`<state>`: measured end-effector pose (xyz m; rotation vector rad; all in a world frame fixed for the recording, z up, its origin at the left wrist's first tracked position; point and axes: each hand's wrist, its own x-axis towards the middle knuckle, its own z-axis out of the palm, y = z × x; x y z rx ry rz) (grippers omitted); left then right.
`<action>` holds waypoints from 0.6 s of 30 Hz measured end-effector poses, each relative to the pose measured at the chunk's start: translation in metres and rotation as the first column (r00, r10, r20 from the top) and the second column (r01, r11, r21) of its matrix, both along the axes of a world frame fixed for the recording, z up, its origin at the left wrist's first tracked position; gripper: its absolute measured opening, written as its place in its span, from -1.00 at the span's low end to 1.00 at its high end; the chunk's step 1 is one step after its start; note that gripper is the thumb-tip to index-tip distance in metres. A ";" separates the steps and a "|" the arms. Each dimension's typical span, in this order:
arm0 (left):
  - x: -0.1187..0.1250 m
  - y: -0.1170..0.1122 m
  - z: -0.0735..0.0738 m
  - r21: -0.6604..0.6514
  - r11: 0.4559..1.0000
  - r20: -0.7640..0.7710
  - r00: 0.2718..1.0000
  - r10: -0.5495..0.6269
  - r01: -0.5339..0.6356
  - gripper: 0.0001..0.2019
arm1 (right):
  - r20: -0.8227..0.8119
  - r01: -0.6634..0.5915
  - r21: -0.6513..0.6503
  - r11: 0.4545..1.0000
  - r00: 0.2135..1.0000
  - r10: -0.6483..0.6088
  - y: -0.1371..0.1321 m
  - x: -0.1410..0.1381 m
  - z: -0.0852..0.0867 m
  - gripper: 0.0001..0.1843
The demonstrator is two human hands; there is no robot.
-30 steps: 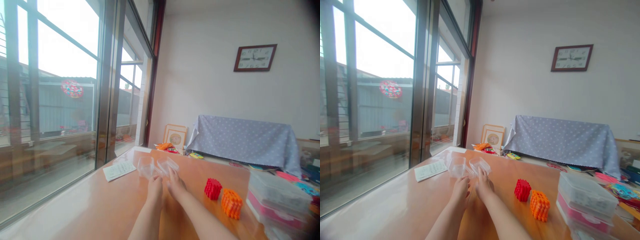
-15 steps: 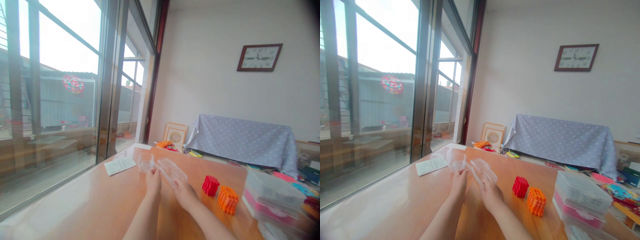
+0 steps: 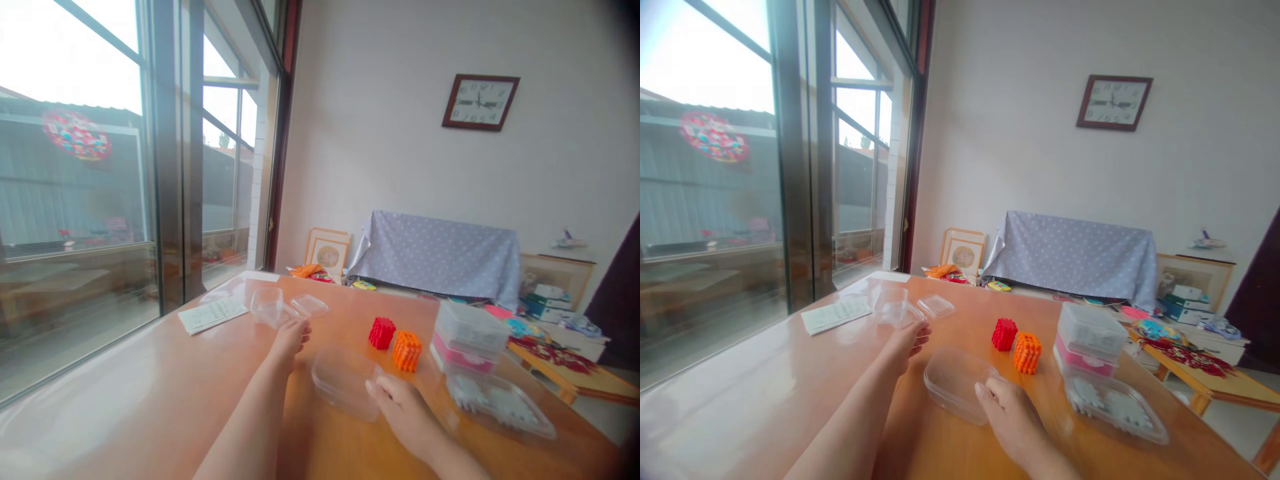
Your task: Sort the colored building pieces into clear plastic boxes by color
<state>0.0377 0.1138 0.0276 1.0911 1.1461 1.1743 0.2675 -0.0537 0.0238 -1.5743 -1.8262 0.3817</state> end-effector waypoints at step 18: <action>0.046 -0.024 -0.012 -0.032 0.938 -0.053 0.936 -0.348 0.346 -0.34 | -0.319 0.382 0.125 0.916 0.889 -0.328 0.006 0.030 -0.018 -0.56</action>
